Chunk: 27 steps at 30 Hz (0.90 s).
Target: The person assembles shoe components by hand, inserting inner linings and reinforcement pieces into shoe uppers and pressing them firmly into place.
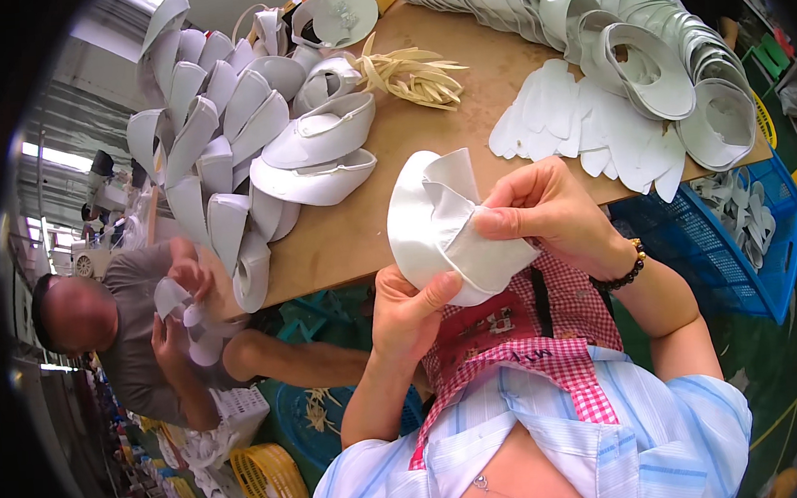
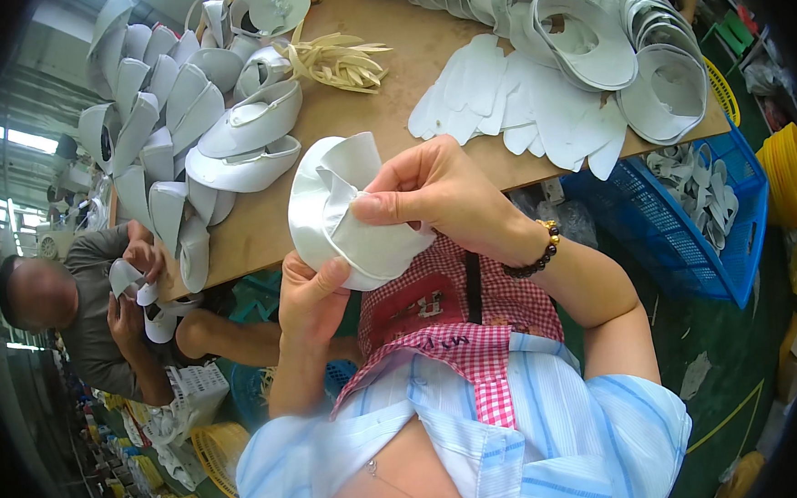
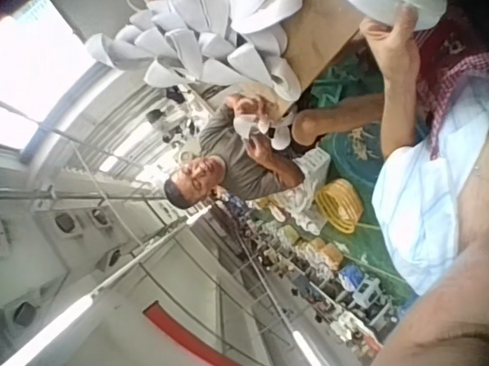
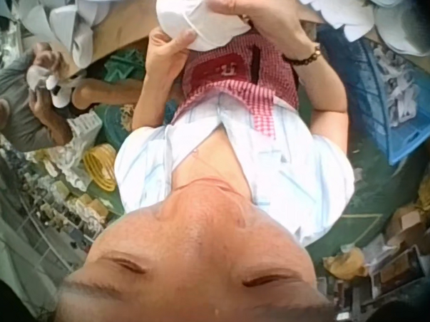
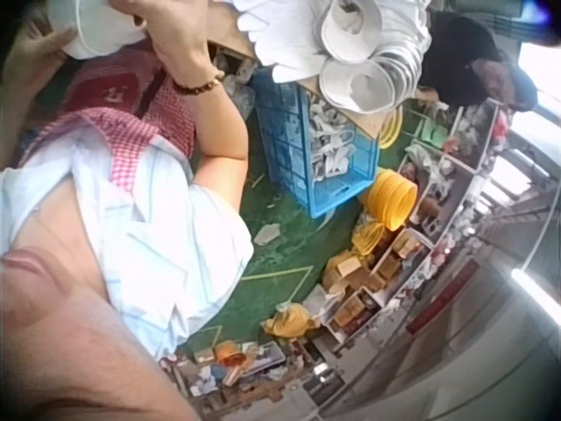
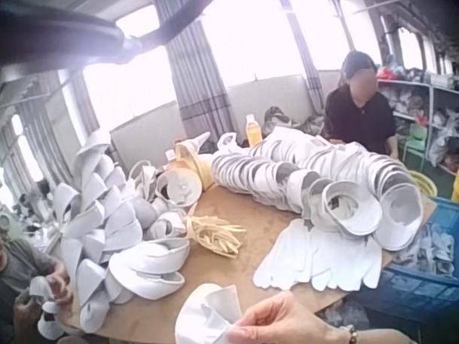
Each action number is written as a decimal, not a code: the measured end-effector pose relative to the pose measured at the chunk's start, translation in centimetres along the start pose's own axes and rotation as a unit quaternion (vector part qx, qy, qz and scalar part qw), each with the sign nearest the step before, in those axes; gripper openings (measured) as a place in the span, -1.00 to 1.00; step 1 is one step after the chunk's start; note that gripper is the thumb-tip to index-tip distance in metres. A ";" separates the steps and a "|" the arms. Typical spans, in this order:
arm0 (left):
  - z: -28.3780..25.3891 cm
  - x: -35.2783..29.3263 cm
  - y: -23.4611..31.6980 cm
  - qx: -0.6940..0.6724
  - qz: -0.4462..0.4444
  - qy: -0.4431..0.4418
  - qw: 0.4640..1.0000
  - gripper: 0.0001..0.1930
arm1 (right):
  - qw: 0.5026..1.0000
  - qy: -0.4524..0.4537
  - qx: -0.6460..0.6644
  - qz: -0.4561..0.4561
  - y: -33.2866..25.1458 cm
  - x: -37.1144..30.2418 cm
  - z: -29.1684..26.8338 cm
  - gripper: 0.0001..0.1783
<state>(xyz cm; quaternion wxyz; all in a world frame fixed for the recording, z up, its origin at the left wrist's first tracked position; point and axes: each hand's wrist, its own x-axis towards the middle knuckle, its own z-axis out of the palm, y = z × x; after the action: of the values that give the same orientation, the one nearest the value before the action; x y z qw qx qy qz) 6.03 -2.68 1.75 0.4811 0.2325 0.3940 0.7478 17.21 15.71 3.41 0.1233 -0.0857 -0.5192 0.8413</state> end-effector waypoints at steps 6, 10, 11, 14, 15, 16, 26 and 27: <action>-0.2 -0.2 0.0 -0.038 -0.007 -0.007 0.999 -0.62 | 0.996 -0.086 -0.025 -0.023 -1.2 0.9 -1.1 -0.70; -0.3 -0.7 0.1 -0.051 -0.015 0.001 0.999 -0.58 | 0.975 -0.172 -0.134 -0.027 -0.7 0.1 0.0 -0.69; -0.3 -0.6 0.2 -0.052 -0.012 0.000 0.999 -0.58 | 0.975 -0.174 -0.137 -0.027 -0.7 0.0 -0.1 -0.69; -0.5 -0.6 0.5 -0.055 -0.027 0.006 0.998 -0.54 | 0.985 -0.112 -0.124 -0.048 -0.2 -0.2 -0.4 -0.76; -0.5 -0.7 0.4 -0.054 -0.035 0.016 0.998 -0.51 | 0.984 -0.114 -0.125 -0.049 0.1 -0.3 -0.3 -0.76; -0.6 -0.7 0.4 -0.052 -0.042 0.026 0.997 -0.48 | 0.987 -0.107 -0.113 -0.045 0.4 -0.4 -0.4 -0.77; -0.3 -1.2 -0.5 -0.104 -0.007 0.034 0.994 -0.39 | 0.995 -0.086 -0.015 -0.050 1.0 0.1 1.0 -0.81; -0.5 -1.2 -0.2 -0.076 -0.016 0.031 0.996 -0.38 | 0.995 -0.076 -0.027 -0.062 1.2 0.0 1.1 -0.81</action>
<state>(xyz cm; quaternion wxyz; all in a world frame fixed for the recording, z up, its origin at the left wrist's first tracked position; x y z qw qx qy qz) 6.26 -3.91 1.35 0.4972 0.1653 0.3544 0.7745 16.77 14.23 2.85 0.1333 0.0073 -0.5536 0.8220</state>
